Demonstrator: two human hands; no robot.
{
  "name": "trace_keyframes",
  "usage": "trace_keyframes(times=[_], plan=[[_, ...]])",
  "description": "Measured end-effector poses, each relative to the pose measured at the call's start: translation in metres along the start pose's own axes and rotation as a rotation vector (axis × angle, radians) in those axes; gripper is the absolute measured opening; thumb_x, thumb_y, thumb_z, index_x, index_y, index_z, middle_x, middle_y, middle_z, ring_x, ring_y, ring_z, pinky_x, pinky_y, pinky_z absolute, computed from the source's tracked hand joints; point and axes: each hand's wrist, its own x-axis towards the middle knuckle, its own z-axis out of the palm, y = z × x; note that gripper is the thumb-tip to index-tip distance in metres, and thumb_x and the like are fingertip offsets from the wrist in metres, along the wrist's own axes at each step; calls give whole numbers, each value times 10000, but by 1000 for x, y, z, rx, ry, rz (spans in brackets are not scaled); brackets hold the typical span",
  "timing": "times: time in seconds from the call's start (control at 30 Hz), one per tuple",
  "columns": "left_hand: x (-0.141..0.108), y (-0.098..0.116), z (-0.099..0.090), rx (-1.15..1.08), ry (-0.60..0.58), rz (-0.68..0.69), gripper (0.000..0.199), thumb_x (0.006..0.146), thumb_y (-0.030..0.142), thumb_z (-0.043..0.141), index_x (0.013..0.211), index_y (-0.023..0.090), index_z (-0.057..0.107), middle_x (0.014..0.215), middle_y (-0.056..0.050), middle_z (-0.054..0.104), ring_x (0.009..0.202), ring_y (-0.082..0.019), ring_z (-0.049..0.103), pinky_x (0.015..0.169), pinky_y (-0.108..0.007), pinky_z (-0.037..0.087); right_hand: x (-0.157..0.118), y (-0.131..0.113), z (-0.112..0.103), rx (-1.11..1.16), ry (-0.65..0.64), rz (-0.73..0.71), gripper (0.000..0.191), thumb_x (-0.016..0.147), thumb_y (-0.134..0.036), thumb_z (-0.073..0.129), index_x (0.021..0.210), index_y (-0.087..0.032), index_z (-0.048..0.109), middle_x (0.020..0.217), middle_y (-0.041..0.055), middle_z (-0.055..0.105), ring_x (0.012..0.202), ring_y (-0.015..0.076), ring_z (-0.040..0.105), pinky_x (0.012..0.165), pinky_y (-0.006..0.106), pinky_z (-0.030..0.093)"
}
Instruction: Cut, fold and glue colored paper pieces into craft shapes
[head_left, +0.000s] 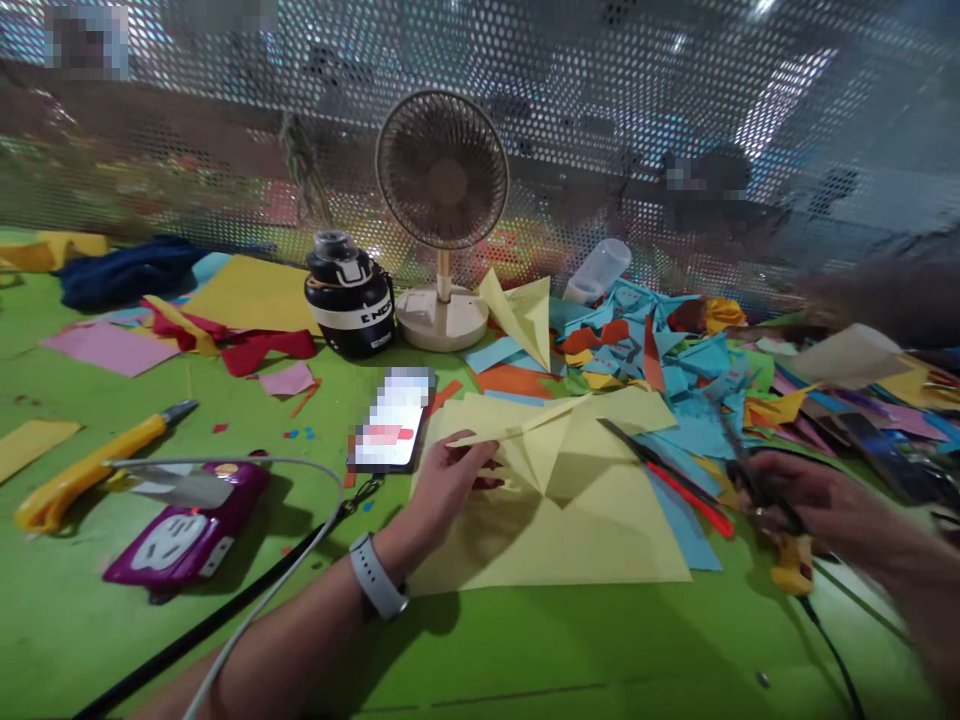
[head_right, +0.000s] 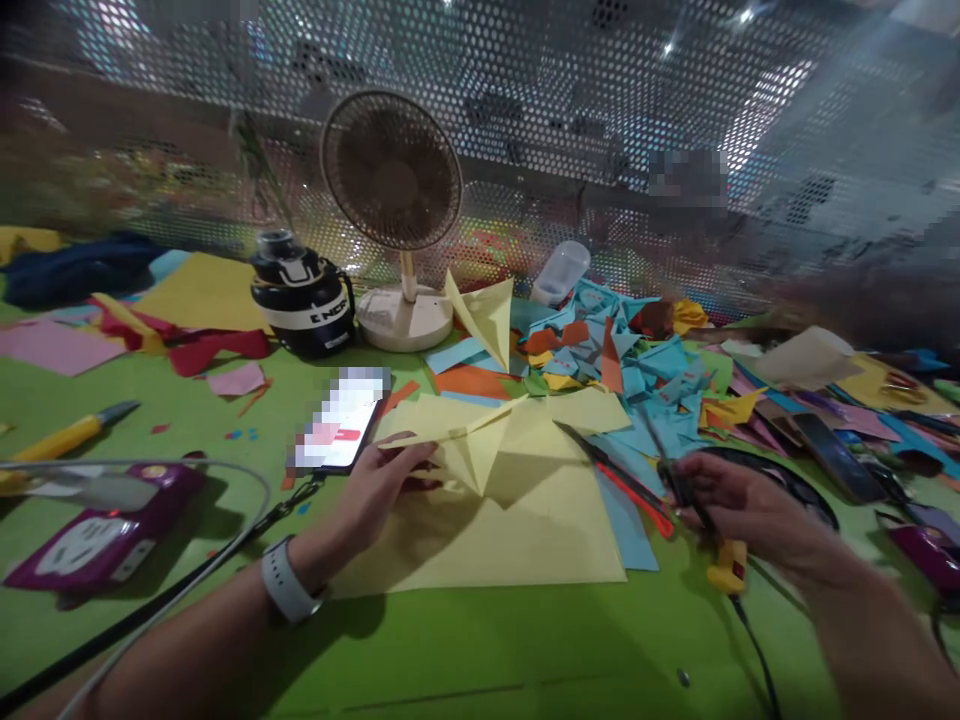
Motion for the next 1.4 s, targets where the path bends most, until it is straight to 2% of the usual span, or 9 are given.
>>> trace_keyframes(times=[0.1,0.23,0.33,0.67,0.93,1.07,1.17,1.27,1.4], plan=[[0,-2,0,6,-15,6,228,660,324,755,614,161,603,629,6,608,590,-131,614,560,-236,554,-8,-24,60,518,-213,157,535,433,-538,879,781,-195,659,699,57,654,571,149,607,548,292,517],[-2,-3,-1,22,-15,23,242,676,354,759,654,161,614,648,5,629,605,-133,629,566,-235,559,5,-61,128,900,-89,213,489,449,-424,907,777,-194,627,736,-5,659,653,138,637,642,280,568],[-1,-2,-2,19,-8,33,237,669,353,766,675,160,629,670,-6,646,634,-149,649,562,-244,561,17,-72,149,1002,-45,222,425,530,-364,885,796,-188,604,810,17,711,630,136,660,668,293,576],[-1,-2,-2,1,53,-7,253,642,332,790,684,162,608,671,5,662,585,-136,640,567,-256,556,23,-67,174,872,151,74,506,528,-329,887,887,-206,553,811,-13,683,747,138,645,704,273,524],[-1,-9,-6,130,-117,-34,230,720,376,745,705,163,661,661,-1,674,614,-122,640,611,-218,505,15,-64,182,842,170,70,522,519,-303,888,867,-222,507,713,-62,611,642,112,580,610,235,463],[-4,-11,-6,291,-312,-105,253,740,393,711,703,143,714,694,-58,719,605,-132,622,576,-220,469,10,-67,184,810,192,73,490,563,-335,866,877,-226,506,728,-54,615,639,116,580,594,238,464],[-5,-10,-6,352,-338,-105,262,752,373,679,649,138,727,652,-69,718,572,-132,609,577,-229,463,9,-68,184,788,157,104,501,544,-349,873,855,-226,500,722,-51,623,632,121,591,590,240,478],[-4,-9,-6,289,-220,-84,241,737,344,692,605,144,716,627,-64,714,591,-138,633,630,-240,492,8,-71,178,769,65,124,471,569,-384,858,847,-211,520,729,-37,646,652,122,622,616,236,503],[0,-5,-5,94,-65,-77,156,682,295,753,652,147,712,637,-38,712,603,-140,661,648,-248,530,4,-73,164,675,-284,206,399,683,-499,756,771,-197,511,569,-47,607,432,109,567,440,230,469]])
